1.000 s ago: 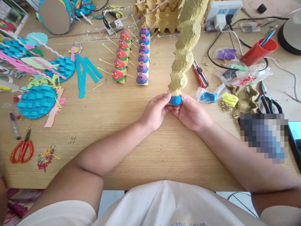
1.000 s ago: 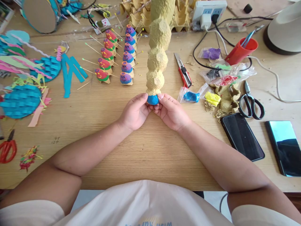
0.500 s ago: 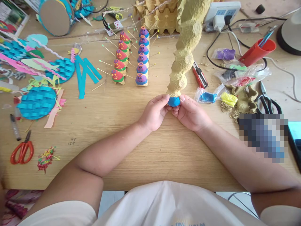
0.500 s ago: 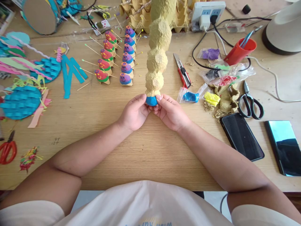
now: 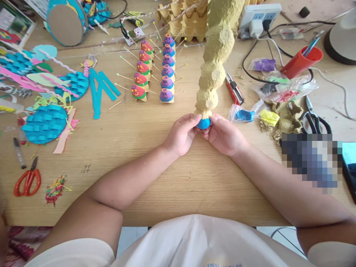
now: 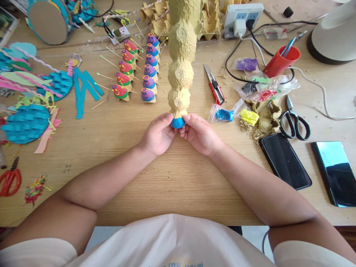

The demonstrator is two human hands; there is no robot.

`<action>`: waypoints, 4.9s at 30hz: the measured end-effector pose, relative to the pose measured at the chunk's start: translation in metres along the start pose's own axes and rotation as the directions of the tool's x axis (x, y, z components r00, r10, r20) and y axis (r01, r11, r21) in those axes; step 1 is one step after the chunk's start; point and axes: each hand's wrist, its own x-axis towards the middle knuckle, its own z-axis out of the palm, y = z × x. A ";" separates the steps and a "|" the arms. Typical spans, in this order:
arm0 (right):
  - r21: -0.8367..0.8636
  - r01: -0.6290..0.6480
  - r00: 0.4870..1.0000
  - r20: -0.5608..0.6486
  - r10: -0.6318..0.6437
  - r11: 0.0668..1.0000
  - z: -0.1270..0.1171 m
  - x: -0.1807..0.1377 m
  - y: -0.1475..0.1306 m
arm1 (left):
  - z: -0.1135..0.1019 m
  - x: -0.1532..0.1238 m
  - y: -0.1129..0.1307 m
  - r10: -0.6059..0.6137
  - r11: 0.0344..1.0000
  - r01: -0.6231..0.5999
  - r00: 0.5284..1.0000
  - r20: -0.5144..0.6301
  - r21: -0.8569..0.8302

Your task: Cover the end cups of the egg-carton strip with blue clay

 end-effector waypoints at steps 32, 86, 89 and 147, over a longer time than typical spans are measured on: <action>-0.014 0.055 0.996 -0.073 -0.055 0.998 0.000 0.000 0.004 | 0.002 0.009 0.002 -0.091 0.995 0.085 0.988 -0.123 -0.054; -0.157 0.105 0.991 -0.069 -0.117 0.982 0.005 0.000 0.001 | 0.000 0.011 0.004 -0.126 0.989 0.113 0.982 -0.138 -0.100; -0.153 0.106 0.991 -0.062 -0.117 0.983 0.005 0.000 0.001 | 0.000 0.012 0.004 -0.122 0.987 0.106 0.984 -0.131 -0.122; -0.122 0.084 0.992 -0.081 -0.094 0.989 0.003 0.000 0.002 | 0.002 0.011 0.004 -0.121 0.988 0.108 0.986 -0.117 -0.107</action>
